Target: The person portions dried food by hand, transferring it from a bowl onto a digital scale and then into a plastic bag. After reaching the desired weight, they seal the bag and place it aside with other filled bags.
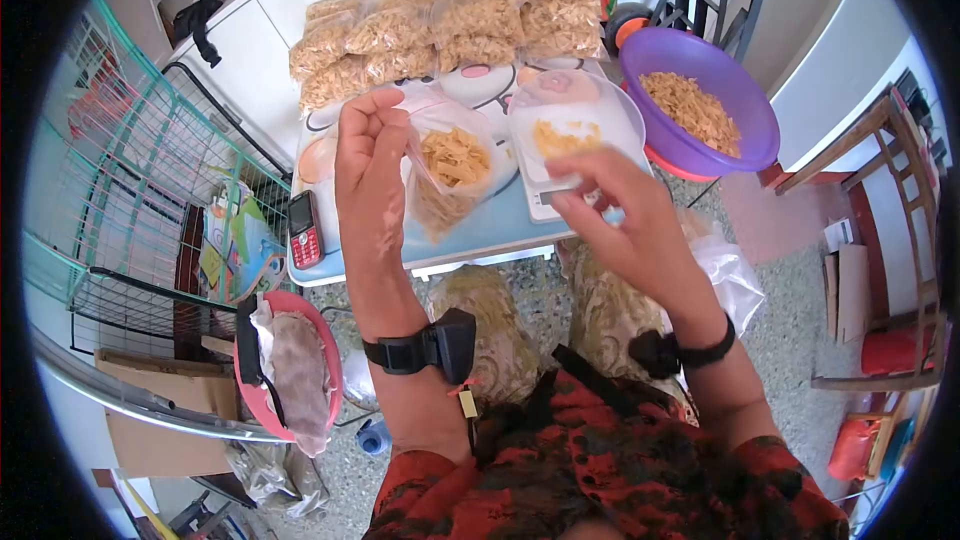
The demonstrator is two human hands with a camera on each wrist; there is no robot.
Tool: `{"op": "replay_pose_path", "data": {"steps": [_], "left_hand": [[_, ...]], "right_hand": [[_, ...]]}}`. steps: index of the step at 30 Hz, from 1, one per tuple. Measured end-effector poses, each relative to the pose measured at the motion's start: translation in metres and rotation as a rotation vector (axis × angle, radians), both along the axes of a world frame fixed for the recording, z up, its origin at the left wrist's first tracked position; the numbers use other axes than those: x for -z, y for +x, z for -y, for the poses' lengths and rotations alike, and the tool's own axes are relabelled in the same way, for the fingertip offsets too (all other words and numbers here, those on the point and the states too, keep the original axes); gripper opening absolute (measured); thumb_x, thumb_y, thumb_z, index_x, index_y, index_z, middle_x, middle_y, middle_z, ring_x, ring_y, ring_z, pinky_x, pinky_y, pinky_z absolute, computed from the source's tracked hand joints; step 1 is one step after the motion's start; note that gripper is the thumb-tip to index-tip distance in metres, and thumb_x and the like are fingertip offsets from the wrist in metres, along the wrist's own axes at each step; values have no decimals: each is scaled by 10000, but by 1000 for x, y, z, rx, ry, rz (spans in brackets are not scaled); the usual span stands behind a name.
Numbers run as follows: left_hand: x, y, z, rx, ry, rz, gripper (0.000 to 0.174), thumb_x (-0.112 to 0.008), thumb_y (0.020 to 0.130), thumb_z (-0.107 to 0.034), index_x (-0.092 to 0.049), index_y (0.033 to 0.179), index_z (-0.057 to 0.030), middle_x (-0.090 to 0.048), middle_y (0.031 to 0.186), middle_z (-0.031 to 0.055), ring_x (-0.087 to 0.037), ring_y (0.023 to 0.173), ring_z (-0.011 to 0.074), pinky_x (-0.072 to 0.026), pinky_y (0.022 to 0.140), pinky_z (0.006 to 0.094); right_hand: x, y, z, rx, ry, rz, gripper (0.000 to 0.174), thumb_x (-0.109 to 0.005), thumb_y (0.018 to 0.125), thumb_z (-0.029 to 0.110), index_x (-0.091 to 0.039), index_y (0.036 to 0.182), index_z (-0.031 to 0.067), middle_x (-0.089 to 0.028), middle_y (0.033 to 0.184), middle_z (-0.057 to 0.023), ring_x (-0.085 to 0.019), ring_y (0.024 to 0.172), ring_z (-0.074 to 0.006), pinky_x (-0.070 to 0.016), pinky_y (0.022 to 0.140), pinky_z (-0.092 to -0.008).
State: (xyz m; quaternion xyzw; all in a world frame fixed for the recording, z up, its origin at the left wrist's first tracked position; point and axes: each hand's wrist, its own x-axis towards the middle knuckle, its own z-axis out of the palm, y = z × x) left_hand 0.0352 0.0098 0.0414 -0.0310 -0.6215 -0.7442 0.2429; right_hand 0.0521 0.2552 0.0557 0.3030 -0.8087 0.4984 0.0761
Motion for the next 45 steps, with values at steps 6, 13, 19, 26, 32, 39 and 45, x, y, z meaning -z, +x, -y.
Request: {"op": "replay_pose_path", "data": {"steps": [6, 13, 19, 26, 32, 39, 45], "left_hand": [[-5, 5, -4, 157, -122, 33, 246, -563, 925, -99, -536, 1159, -29, -561, 889, -2, -506, 829, 82, -395, 786, 225], [10, 1, 10, -183, -255, 45, 267, -592, 945, -184, -549, 1140, -6, -560, 897, 6, -502, 829, 77, -416, 762, 238], [17, 30, 24, -529, -289, 296, 350, -663, 910, -337, -558, 892, -3, -573, 760, 33, -514, 632, 76, -414, 554, 222], [23, 3, 5, -392, -223, 455, 416, -673, 890, -380, -542, 856, 13, -555, 618, 47, -513, 470, 82, -394, 429, 234], [34, -15, -3, -386, -121, 275, 182, -632, 917, -173, -552, 917, -10, -581, 711, 38, -546, 555, 85, -462, 486, 226], [25, -29, -4, -367, -149, 67, 160, -625, 929, -149, -592, 975, 1, -598, 788, 18, -527, 615, 53, -444, 529, 195], [44, -38, -5, -390, -207, 220, 172, -621, 937, -174, -616, 968, -5, -604, 805, 3, -505, 615, 39, -411, 526, 179]], "right_hand": [[-3, -61, 55, -66, 26, -430, 342, -642, 833, 182, -617, 1137, 26, -641, 1035, -144, -621, 841, -259, -506, 710, -371], [4, -84, 100, -126, 155, -116, 224, -564, 862, 221, -644, 861, 12, -641, 828, -215, -623, 795, -391, -486, 712, -473], [18, -86, 121, 9, -116, -21, 219, -557, 907, 207, -610, 874, -3, -627, 765, -187, -613, 716, -338, -468, 645, -420], [40, -83, 129, -61, -299, 153, 179, -543, 906, 159, -531, 965, -10, -616, 722, -191, -632, 702, -357, -477, 619, -410], [24, -80, 106, 81, 23, 126, 317, -550, 885, 147, -458, 1160, 20, -632, 741, -204, -639, 704, -381, -486, 613, -459], [9, -74, 84, 23, 87, -21, 264, -559, 894, 175, -545, 1110, 23, -639, 770, -228, -639, 765, -411, -495, 652, -477], [7, -76, 3, 131, 18, 251, 221, -550, 926, 160, -601, 1039, -22, -641, 716, -134, -661, 688, -209, -506, 598, -337]]}}
